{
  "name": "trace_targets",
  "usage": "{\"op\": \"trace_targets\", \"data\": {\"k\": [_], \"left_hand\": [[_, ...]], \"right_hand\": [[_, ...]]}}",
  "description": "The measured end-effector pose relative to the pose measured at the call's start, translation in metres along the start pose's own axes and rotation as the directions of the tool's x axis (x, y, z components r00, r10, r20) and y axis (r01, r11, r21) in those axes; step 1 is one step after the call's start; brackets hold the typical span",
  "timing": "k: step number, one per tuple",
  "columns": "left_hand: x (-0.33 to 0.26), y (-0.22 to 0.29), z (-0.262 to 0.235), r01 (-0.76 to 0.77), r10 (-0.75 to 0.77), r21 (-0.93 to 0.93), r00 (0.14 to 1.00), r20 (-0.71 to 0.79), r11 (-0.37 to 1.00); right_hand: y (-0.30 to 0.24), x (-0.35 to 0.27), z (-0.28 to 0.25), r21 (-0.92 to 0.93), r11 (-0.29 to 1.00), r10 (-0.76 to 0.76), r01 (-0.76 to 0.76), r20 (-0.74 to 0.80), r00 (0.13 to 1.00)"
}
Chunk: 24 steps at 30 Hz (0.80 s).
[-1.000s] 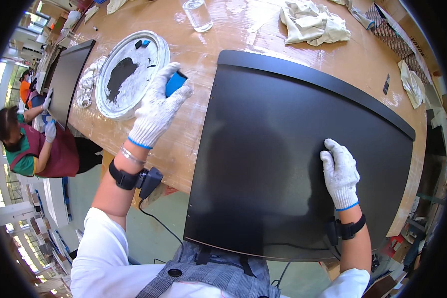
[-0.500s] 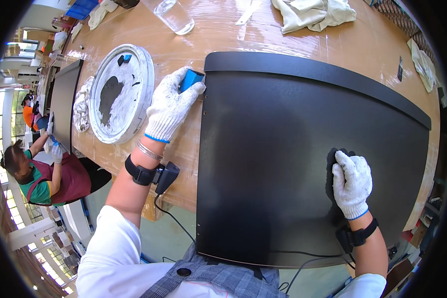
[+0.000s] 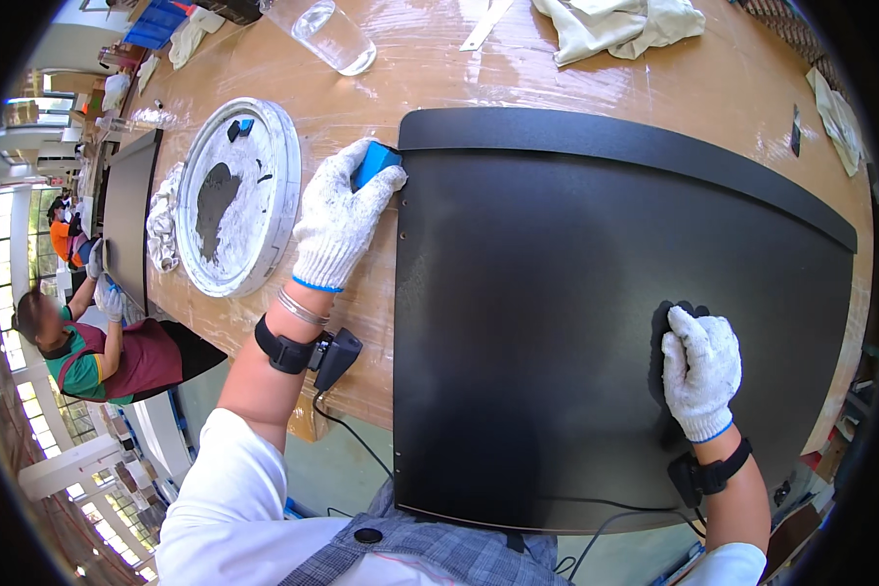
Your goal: The recorder wipes a black furniture panel with a white cloth and applies finish using a blue sponge.
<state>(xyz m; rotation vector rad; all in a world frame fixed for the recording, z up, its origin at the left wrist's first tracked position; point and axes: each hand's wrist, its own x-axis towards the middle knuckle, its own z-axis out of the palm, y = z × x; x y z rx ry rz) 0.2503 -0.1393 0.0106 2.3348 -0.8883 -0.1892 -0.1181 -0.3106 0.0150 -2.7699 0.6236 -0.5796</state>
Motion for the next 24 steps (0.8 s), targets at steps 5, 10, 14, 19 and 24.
{"op": "trace_targets", "data": {"k": [5, 10, 14, 19, 24], "left_hand": [[0.001, -0.005, 0.002, 0.085, -0.082, -0.194, 0.996, 0.022, 0.977], [-0.005, -0.006, 0.001, -0.017, 0.016, -0.046, 1.000, -0.017, 0.999], [0.001, 0.006, -0.003, 0.030, -0.030, 0.004, 0.999, 0.033, 1.000], [-0.001, -0.003, 0.005, 0.000, -0.001, -0.059, 1.000, -0.016, 0.998], [-0.001, -0.004, 0.005, 0.036, -0.041, -0.227, 0.999, -0.020, 0.973]], "right_hand": [[0.002, -0.002, 0.001, -0.018, 1.000, 0.003, -0.003, 0.009, 1.000], [0.000, 0.000, 0.001, -0.018, 1.000, -0.007, 0.007, -0.006, 1.000], [0.000, 0.000, 0.001, -0.010, 1.000, 0.001, -0.001, 0.002, 1.000], [-0.001, 0.000, 0.000, -0.019, 1.000, 0.006, -0.005, 0.010, 1.000], [0.000, -0.001, 0.001, -0.021, 1.000, 0.010, -0.010, 0.003, 1.000]]}}
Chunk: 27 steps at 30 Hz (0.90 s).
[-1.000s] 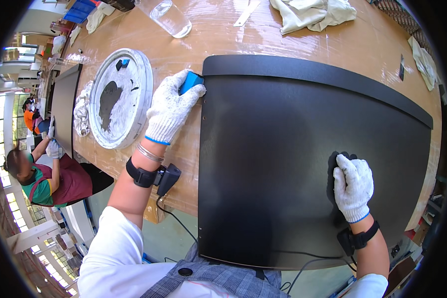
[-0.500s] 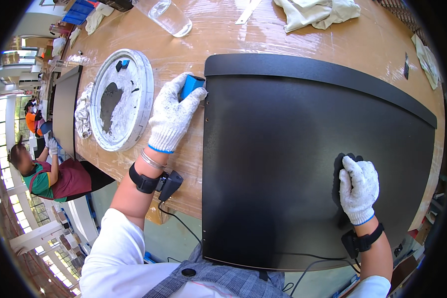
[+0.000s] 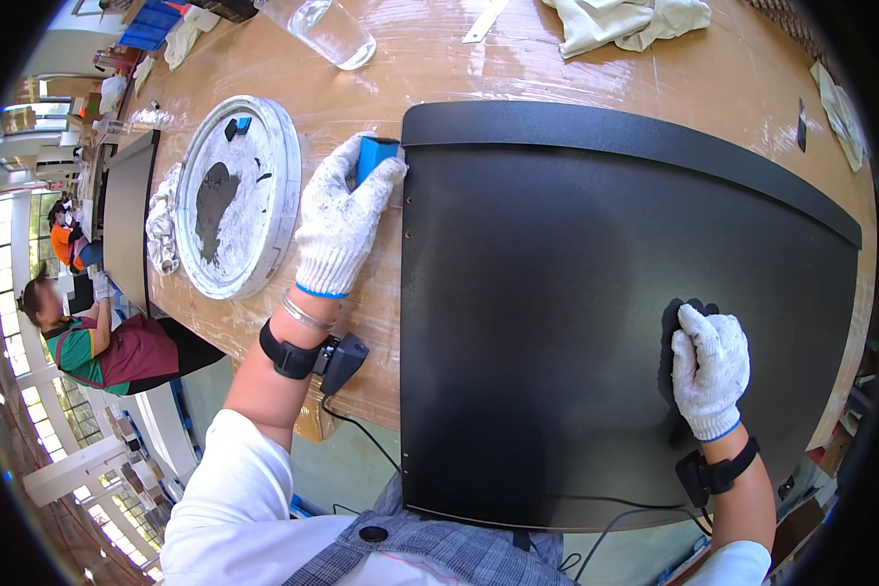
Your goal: The recorder wipes a black furniture panel with a white cloth and applies finish using a blue sponge.
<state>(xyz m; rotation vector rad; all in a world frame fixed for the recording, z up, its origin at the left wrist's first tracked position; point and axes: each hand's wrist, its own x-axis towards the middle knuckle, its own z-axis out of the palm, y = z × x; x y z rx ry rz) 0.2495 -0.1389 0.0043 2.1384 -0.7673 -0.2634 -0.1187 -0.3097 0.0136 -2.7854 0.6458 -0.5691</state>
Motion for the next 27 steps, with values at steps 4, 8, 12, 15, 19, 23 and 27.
{"op": "trace_targets", "data": {"k": [4, 8, 12, 15, 19, 23, 27], "left_hand": [[-0.006, 0.003, -0.004, 0.003, -0.005, 0.173, 1.000, 0.014, 0.985], [-0.001, 0.009, -0.003, -0.019, 0.012, 0.230, 0.999, 0.033, 0.973], [-0.001, 0.006, 0.001, -0.044, 0.042, 0.213, 0.999, 0.016, 0.976], [-0.001, -0.006, 0.006, 0.031, -0.031, 0.004, 0.998, -0.062, 1.000], [-0.005, -0.013, 0.005, 0.007, -0.011, -0.085, 0.999, -0.043, 0.996], [-0.004, 0.005, -0.002, -0.038, 0.038, 0.157, 0.999, 0.002, 0.987], [0.002, 0.009, -0.001, -0.009, -0.002, 0.206, 0.999, 0.054, 0.979]], "right_hand": [[0.000, 0.001, -0.001, 0.008, 1.000, 0.009, -0.009, 0.016, 1.000], [0.000, 0.001, 0.000, 0.008, 1.000, 0.001, -0.001, 0.015, 1.000], [0.000, 0.001, -0.001, 0.008, 1.000, -0.002, 0.002, 0.015, 1.000], [0.000, 0.002, -0.001, 0.011, 1.000, -0.003, 0.003, 0.012, 1.000], [0.000, 0.000, -0.001, 0.013, 1.000, 0.010, -0.010, 0.023, 1.000], [0.001, 0.001, -0.001, 0.019, 1.000, 0.010, -0.011, 0.020, 1.000], [0.000, 0.001, -0.001, 0.022, 1.000, 0.008, -0.008, 0.024, 1.000]]}}
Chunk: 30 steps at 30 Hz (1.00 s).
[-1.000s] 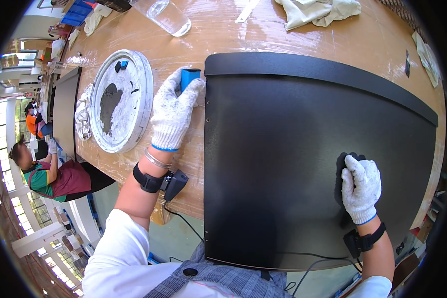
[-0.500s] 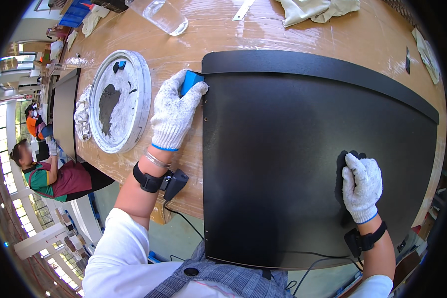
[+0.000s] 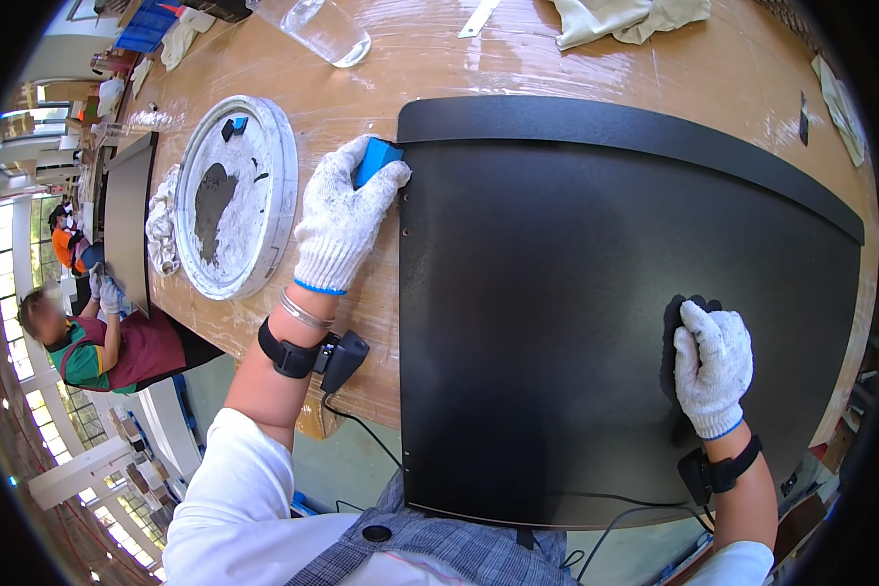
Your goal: The recorder wipes a black furniture panel with a white cloth and applies finish using a blue sponge.
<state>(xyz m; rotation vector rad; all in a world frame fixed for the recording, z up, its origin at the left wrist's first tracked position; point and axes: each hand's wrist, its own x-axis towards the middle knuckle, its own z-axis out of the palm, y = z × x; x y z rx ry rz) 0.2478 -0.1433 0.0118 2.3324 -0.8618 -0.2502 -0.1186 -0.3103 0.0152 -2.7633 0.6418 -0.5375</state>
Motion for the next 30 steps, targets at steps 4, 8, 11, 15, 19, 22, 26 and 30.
{"op": "trace_targets", "data": {"k": [4, 8, 11, 15, 19, 22, 26, 30], "left_hand": [[-0.002, -0.001, 0.002, -0.028, 0.029, 0.016, 0.998, -0.055, 0.999], [-0.005, -0.018, 0.008, 0.063, -0.078, -0.224, 0.995, -0.058, 0.973], [-0.005, -0.006, 0.002, -0.041, 0.039, -0.029, 0.998, -0.049, 0.999], [0.002, 0.000, -0.001, -0.018, 0.018, 0.012, 1.000, 0.011, 1.000], [-0.001, -0.004, 0.001, -0.057, 0.058, 0.019, 0.998, -0.034, 0.998], [0.001, -0.020, 0.005, 0.148, -0.172, -0.442, 0.985, -0.014, 0.885], [-0.004, -0.021, -0.003, 0.136, -0.134, -0.336, 0.991, 0.030, 0.932], [-0.004, -0.011, -0.008, -0.018, 0.019, -0.124, 1.000, 0.003, 0.992]], "right_hand": [[0.000, 0.001, 0.000, -0.002, 1.000, -0.006, 0.006, -0.015, 1.000], [0.000, 0.000, 0.000, -0.005, 1.000, -0.004, 0.004, -0.006, 1.000], [0.001, -0.001, 0.000, -0.002, 1.000, -0.001, 0.001, -0.004, 1.000], [0.000, 0.000, 0.000, -0.008, 1.000, 0.004, -0.004, 0.002, 1.000], [-0.001, 0.000, 0.000, -0.013, 1.000, 0.003, -0.003, -0.010, 1.000], [-0.001, 0.000, 0.000, -0.009, 1.000, 0.008, -0.008, -0.012, 1.000], [0.000, -0.001, 0.000, -0.014, 1.000, 0.009, -0.010, -0.010, 1.000], [0.000, -0.001, 0.000, -0.018, 1.000, 0.002, -0.002, -0.018, 1.000]]}}
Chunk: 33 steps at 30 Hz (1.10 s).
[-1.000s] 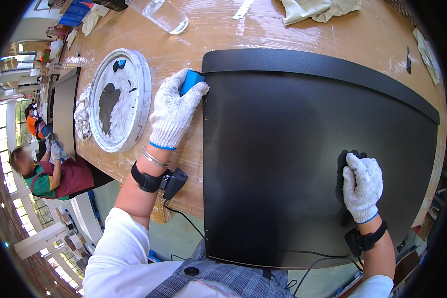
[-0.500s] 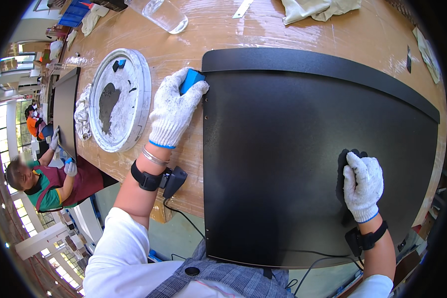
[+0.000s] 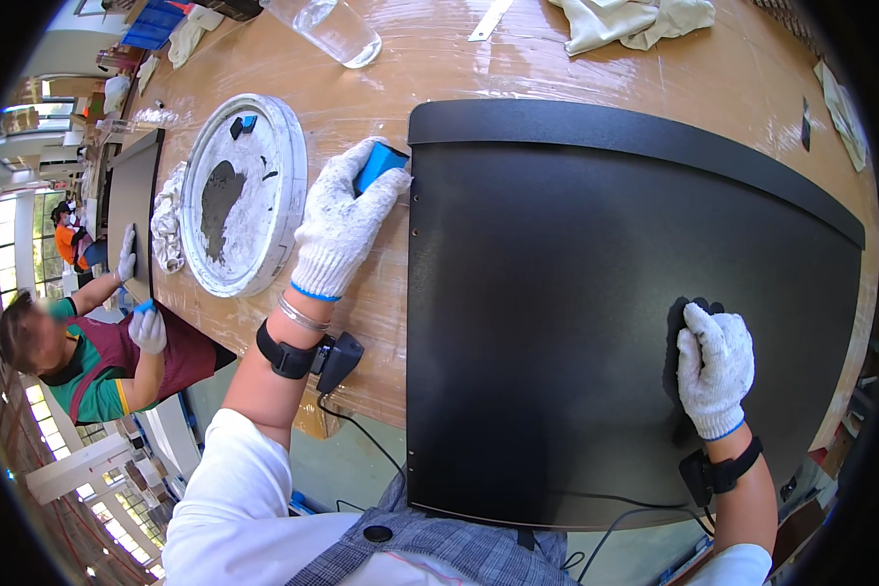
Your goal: The recorder wipes a black furniture panel with a white cloth and applies finish using a blue sponge.
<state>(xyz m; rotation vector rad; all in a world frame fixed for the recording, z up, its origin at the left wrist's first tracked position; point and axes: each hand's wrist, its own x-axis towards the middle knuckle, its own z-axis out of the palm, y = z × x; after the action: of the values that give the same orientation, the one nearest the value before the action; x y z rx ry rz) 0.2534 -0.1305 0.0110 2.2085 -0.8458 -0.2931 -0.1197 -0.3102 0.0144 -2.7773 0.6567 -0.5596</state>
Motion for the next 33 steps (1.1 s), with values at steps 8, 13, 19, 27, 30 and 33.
{"op": "trace_targets", "data": {"k": [8, 13, 19, 27, 30, 33], "left_hand": [[0.007, -0.007, 0.008, 0.035, -0.058, -0.181, 0.991, -0.123, 0.983], [0.004, 0.006, 0.000, 0.082, -0.081, -0.638, 0.996, 0.031, 0.765], [-0.010, -0.008, -0.007, 0.040, -0.026, -0.657, 0.999, 0.032, 0.753], [-0.056, 0.000, -0.030, 0.167, -0.026, -0.819, 0.983, 0.183, 0.549], [-0.081, -0.005, -0.036, 0.165, -0.059, -0.633, 0.981, 0.184, 0.757], [-0.104, 0.000, -0.041, 0.259, -0.089, -0.799, 0.964, 0.252, 0.542]], "right_hand": [[-0.001, 0.002, 0.000, 0.018, 1.000, -0.006, 0.006, 0.000, 1.000], [0.000, 0.000, -0.001, 0.002, 1.000, 0.000, 0.000, 0.002, 1.000], [-0.002, 0.001, -0.001, -0.008, 1.000, -0.006, 0.007, 0.012, 1.000], [-0.001, 0.001, 0.000, -0.006, 1.000, -0.008, 0.008, 0.027, 1.000], [0.002, -0.003, 0.004, -0.007, 0.999, -0.033, 0.034, 0.041, 0.999], [0.008, -0.007, 0.007, 0.022, 0.998, 0.065, -0.066, 0.039, 0.997]]}}
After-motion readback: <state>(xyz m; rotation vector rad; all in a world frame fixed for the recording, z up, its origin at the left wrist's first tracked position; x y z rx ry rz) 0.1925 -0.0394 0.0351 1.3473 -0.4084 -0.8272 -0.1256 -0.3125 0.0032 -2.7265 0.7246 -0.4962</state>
